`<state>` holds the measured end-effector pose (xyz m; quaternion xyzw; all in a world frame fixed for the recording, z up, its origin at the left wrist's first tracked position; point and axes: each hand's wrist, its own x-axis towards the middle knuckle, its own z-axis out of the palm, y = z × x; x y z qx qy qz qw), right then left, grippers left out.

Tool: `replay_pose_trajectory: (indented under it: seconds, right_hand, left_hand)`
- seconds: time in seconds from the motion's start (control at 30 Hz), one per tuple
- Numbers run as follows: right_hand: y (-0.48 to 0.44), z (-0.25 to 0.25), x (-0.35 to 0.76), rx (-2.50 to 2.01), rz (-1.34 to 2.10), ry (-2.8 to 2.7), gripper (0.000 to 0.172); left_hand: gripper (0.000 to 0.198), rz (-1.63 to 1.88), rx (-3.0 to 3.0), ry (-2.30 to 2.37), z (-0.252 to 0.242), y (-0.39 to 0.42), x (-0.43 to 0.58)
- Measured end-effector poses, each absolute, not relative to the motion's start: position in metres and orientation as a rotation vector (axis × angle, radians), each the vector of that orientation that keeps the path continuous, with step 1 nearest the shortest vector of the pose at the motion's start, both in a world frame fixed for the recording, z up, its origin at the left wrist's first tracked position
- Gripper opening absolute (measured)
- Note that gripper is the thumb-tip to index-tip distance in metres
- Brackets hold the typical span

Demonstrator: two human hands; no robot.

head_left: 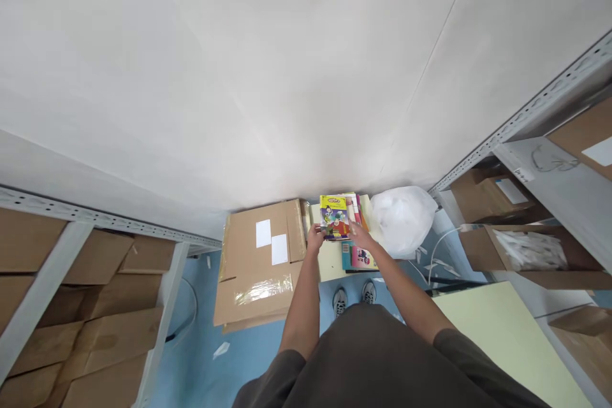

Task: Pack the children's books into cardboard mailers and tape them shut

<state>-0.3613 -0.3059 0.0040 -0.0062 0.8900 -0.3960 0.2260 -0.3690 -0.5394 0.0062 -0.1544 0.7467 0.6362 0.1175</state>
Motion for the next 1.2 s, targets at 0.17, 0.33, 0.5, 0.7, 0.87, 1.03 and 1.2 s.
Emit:
replay_pose_trajectory:
  seconds: [0.17,0.33,0.5,0.7,0.87,1.03,1.2]
  right_hand:
    - [-0.296,0.034,-0.338,0.293,-1.681,2.365,0.079]
    - [-0.266,0.078,-0.307,0.423,-2.201,2.089,0.062]
    - [-0.217,0.122,-0.257,0.536,-2.491,1.956,0.042]
    - [-0.161,0.145,-0.169,0.626,-2.743,1.797,0.039]
    - [-0.107,0.149,-0.055,0.781,-2.896,1.766,0.047]
    - [-0.056,0.152,0.080,1.099,-3.130,1.653,0.058]
    - [-0.018,0.149,0.195,1.228,-3.320,1.682,0.053]
  left_hand:
    - [0.050,2.096,-0.427,1.815,0.034,-0.547,-0.357]
    - [0.064,2.138,-0.090,1.735,0.057,-0.517,-0.349]
    - [0.074,2.157,0.189,1.517,0.094,-0.460,-0.334]
    - [0.070,1.984,0.392,1.415,0.123,-0.388,-0.304]
    - [0.069,1.790,0.530,1.282,0.126,-0.290,-0.244]
    - [0.072,1.567,0.617,1.180,0.127,-0.181,-0.147]
    - [0.078,1.386,0.749,1.210,0.121,-0.088,-0.049]
